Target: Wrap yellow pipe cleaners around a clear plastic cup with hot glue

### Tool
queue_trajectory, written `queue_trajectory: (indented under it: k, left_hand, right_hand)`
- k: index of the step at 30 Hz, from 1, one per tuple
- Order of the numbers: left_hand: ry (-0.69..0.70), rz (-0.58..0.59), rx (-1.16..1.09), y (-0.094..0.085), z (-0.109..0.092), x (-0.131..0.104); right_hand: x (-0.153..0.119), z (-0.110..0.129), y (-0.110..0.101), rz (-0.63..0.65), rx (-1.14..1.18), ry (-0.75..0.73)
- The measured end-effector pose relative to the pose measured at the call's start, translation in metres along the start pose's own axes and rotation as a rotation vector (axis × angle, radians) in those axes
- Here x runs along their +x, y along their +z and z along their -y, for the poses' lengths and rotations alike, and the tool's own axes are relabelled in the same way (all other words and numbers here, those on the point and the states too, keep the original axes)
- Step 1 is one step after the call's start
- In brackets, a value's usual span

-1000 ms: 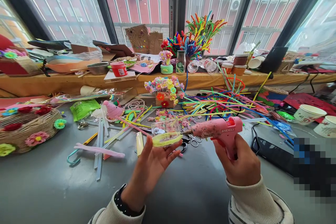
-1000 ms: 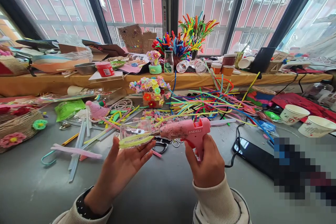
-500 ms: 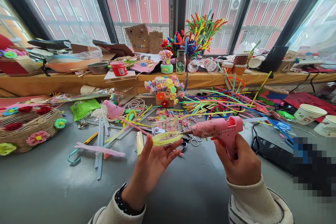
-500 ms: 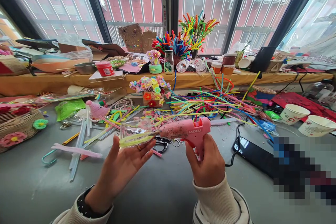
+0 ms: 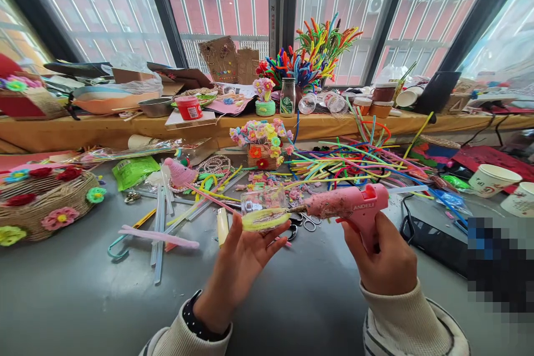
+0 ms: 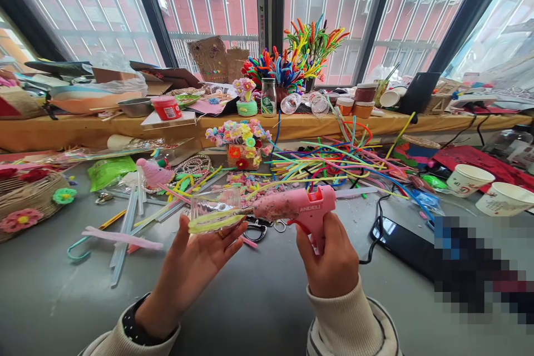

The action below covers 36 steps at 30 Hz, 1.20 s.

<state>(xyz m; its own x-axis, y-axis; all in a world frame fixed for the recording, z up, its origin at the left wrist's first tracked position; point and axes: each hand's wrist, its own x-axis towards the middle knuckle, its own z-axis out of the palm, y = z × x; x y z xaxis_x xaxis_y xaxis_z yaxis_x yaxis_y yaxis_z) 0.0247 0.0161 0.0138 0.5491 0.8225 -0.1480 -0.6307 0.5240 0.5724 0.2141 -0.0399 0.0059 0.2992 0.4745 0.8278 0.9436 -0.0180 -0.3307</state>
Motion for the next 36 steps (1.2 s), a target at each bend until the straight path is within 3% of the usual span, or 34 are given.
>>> queue_trajectory:
  k: [36]
  left_hand:
    - [0.019,0.025,-0.036,0.0005,-0.0001,-0.0004]
  right_hand:
    - [-0.0015,-0.0037,0.0017,0.012,-0.006,0.006]
